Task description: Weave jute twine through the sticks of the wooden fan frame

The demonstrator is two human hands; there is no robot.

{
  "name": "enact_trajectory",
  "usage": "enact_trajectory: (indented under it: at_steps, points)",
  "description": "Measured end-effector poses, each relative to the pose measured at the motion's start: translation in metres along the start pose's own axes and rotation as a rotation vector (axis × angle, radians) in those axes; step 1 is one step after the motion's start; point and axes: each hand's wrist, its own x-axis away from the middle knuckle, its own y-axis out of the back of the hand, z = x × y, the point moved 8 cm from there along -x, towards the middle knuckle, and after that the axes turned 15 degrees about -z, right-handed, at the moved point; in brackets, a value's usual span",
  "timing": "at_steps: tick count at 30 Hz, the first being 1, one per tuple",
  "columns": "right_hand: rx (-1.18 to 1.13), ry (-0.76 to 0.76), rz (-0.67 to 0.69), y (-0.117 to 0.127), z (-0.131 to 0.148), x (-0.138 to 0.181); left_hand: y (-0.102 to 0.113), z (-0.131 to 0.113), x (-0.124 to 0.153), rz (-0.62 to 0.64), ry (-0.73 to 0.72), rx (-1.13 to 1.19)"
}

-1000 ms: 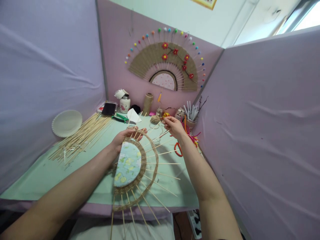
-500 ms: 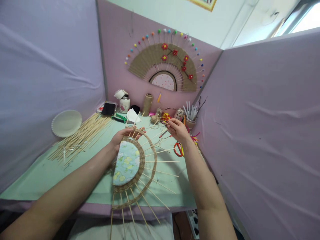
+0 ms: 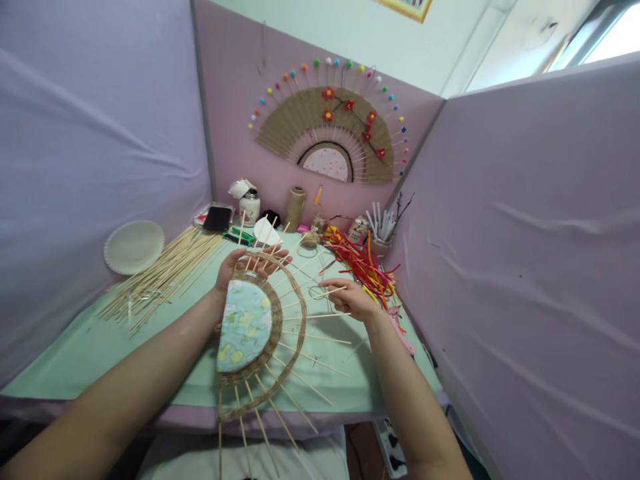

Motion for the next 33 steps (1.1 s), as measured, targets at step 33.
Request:
enact_trajectory:
  at_steps: [33]
  points:
    - [-0.149, 0.167, -0.222, 0.026, 0.037, 0.009, -0.004, 0.014, 0.013, 0.17, 0.126, -0.048]
